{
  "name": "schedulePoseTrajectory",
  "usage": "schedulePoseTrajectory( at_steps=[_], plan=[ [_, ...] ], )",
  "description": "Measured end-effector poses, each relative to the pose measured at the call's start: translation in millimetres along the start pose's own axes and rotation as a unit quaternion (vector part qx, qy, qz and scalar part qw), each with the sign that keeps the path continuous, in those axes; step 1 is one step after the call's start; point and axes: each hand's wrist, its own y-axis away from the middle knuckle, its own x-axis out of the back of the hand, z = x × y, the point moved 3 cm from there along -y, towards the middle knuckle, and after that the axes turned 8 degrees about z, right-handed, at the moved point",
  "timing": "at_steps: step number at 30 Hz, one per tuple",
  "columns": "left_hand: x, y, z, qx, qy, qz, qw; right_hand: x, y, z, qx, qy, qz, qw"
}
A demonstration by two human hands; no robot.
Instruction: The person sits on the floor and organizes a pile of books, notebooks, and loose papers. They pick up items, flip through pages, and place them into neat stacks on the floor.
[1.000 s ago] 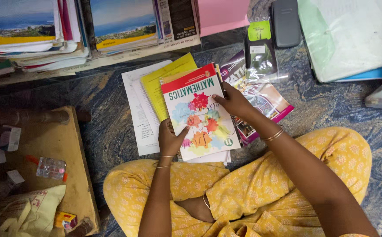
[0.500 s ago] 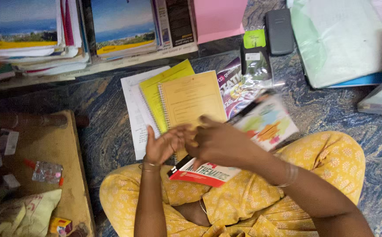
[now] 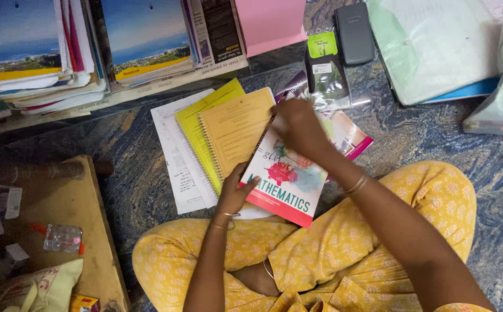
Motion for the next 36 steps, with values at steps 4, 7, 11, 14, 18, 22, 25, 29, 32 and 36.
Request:
schedulePoseTrajectory(
  at_steps=[4, 7, 11, 14, 18, 22, 25, 29, 32, 36],
  plan=[
    [25, 5, 9, -0.039, 0.022, 0.073, 0.996, 39, 7, 33, -0.090, 0.105, 0.147, 0.980],
    [40, 7, 16, -0.060, 0.110, 0.120, 0.985, 28, 15, 42, -0.125, 0.114, 0.151, 0.974],
    [47, 15, 5, 0.136, -0.061, 0.058, 0.987, -28, 32, 68, -0.426, -0.038, -0.203, 0.881],
    [48, 19, -2, 0.092, -0.257, 0.054, 0.960, -57, 49, 70, -0.373, 0.029, -0.291, 0.880],
    [42, 8, -7, -0.027, -0.262, 0.154, 0.952, -69, 57, 64, -0.311, 0.103, -0.264, 0.907],
    [37, -7, -20, 0.079, -0.202, 0.233, 0.948, -60, 46, 60, -0.361, 0.103, -0.227, 0.899],
    [31, -11, -35, 0.183, -0.009, 0.170, 0.968, -59, 42, 53, -0.515, -0.123, -0.212, 0.821],
    [34, -18, -34, 0.094, -0.091, 0.207, 0.970, -48, 32, 38, -0.466, -0.216, -0.198, 0.835],
    [41, -15, -24, -0.005, 0.066, 0.230, 0.971, -34, 30, 25, -0.356, -0.257, -0.156, 0.885],
    [61, -1, -3, -0.131, 0.162, 0.216, 0.954, -17, 29, 19, -0.310, -0.245, -0.145, 0.907]
  ],
)
